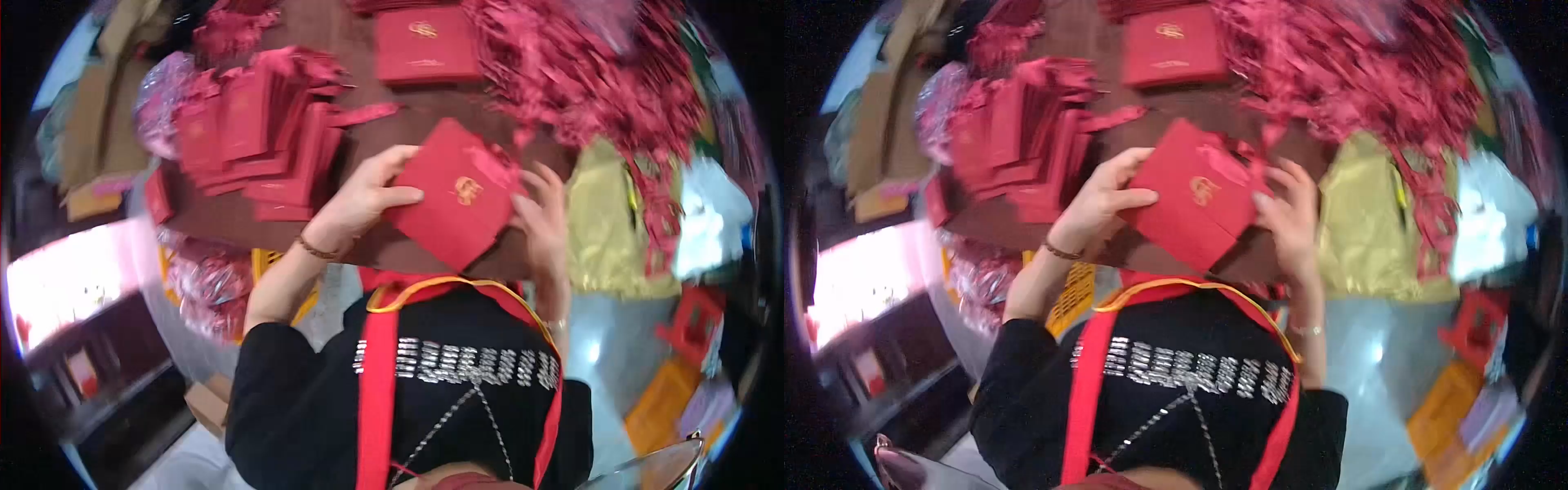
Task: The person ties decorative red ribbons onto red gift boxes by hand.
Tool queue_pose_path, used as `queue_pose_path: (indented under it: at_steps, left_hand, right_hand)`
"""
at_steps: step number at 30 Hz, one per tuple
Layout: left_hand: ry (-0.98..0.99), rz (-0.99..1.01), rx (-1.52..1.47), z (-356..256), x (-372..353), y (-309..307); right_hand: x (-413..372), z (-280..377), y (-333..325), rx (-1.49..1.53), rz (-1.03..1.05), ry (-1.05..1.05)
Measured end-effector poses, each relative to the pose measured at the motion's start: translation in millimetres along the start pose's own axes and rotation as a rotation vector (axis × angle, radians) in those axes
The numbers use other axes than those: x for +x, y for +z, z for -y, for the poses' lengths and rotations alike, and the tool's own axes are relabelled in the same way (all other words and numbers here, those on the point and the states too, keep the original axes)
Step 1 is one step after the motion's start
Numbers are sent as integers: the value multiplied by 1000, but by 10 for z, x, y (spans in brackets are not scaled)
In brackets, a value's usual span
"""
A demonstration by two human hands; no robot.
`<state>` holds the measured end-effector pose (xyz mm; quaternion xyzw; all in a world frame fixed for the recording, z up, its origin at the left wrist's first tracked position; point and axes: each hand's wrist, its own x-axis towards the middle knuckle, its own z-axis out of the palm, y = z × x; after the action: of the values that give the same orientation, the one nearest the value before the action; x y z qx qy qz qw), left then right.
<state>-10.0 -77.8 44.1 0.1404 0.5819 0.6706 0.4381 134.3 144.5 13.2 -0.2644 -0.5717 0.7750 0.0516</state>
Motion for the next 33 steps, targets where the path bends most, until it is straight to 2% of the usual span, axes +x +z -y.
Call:
queue_pose_path:
  at_steps: [3, 7, 9, 10, 11, 14, 17, 21, 23, 25, 26, 27, 29, 30, 32, 33]
  left_hand:
    - [160, -107, 113, -445, -293, -199]
    - [530, -684, 439, -1049, -774, -380]
    - [644, -804, 617, -1254, -931, -402]
    - [713, -874, 869, -1255, -937, -569]
    - [739, -972, 1264, -1266, -925, -659]
    - [669, -1074, 1731, -1050, -663, -906]
    - [417, -983, 1782, -658, -485, -1212]
    - [456, -1057, 1853, -616, -195, -957]
    - [792, -928, 1638, -654, 44, -749]
    - [599, -723, 1163, -617, 344, -510]
    - [443, -703, 1082, -596, 531, -466]
    - [499, -762, 1171, -467, 787, -591]
    - [431, -952, 1295, -296, 1174, -687]
    - [448, -944, 1292, -219, 1260, -706]
    - [241, -945, 1201, -151, 1407, -728]
    - [257, -936, 1201, -169, 1433, -715]
  right_hand:
    - [122, -75, -37, 77, -77, -29]
    - [203, -230, -156, 31, -25, 15]
    - [251, -369, -164, 27, -23, 26]
    - [254, -421, -166, 29, 6, 17]
    - [247, -433, -183, 29, 31, 7]
    - [226, -397, -128, 9, 44, 19]
    - [181, -432, -133, 8, 76, 16]
    - [114, -448, -176, 10, 79, 39]
    - [149, -447, -172, 3, 87, 62]
    - [195, -317, -69, 5, 103, 58]
    - [259, -284, -22, -56, 164, 23]
    - [333, -247, 35, -116, 223, -13]
    - [570, -99, 189, -249, 261, -156]
    - [703, -3, 261, -338, 274, -234]
    - [991, 90, 399, -346, 231, -273]
    - [1133, 106, 461, -348, 198, -302]
